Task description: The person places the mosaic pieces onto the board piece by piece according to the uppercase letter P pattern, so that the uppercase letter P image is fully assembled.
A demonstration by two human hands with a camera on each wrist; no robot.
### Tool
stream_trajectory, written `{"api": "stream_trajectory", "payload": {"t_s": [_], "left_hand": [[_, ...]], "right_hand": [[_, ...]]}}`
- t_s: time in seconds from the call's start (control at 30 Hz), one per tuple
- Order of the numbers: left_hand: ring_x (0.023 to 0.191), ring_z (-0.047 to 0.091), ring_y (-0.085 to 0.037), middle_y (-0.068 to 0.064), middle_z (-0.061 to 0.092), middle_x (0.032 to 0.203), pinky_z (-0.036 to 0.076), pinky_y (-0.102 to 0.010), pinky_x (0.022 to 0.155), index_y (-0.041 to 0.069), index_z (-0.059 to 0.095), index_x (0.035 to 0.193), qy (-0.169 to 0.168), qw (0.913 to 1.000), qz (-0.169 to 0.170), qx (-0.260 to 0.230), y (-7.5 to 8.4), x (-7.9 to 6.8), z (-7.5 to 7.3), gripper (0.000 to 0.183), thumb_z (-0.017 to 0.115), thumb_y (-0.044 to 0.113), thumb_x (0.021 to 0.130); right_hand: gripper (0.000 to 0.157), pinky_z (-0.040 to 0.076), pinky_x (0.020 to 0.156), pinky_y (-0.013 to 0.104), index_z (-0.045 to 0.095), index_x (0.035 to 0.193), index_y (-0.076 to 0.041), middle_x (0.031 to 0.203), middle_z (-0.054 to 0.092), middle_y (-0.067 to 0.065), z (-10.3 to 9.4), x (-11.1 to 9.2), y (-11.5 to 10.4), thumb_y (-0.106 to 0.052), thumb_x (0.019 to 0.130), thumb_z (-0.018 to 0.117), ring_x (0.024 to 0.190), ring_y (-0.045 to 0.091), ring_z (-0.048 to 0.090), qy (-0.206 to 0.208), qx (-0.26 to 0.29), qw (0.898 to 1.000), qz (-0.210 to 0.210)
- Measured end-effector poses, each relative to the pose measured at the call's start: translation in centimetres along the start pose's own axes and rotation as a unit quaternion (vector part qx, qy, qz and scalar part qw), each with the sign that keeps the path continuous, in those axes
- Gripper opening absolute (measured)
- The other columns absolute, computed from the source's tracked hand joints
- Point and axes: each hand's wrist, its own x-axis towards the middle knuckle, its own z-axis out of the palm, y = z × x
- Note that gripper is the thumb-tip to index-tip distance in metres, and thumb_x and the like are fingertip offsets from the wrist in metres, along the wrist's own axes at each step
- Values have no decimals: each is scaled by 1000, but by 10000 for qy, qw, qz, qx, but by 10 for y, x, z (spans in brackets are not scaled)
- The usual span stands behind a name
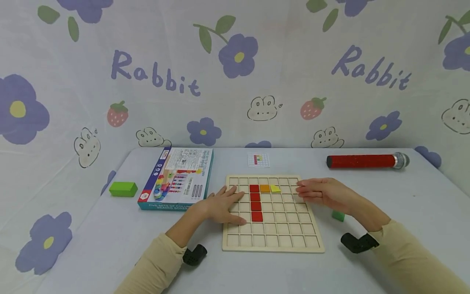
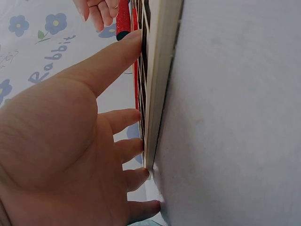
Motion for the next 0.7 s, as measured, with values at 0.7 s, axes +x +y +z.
{"api": "stream_trajectory", "payload": {"t_s": [0.7], "left_hand": [[144,2,-33,-10,11,158,10,-58,110,16,24,153,21,10000,19,-48,0,0,0,83,62,51,88]], "right_hand": [[56,44,92,30,36,141,10,136,45,30,-50,14,0,-28,101,48,113,21,59,1092,-1503,9813,-512]]}}
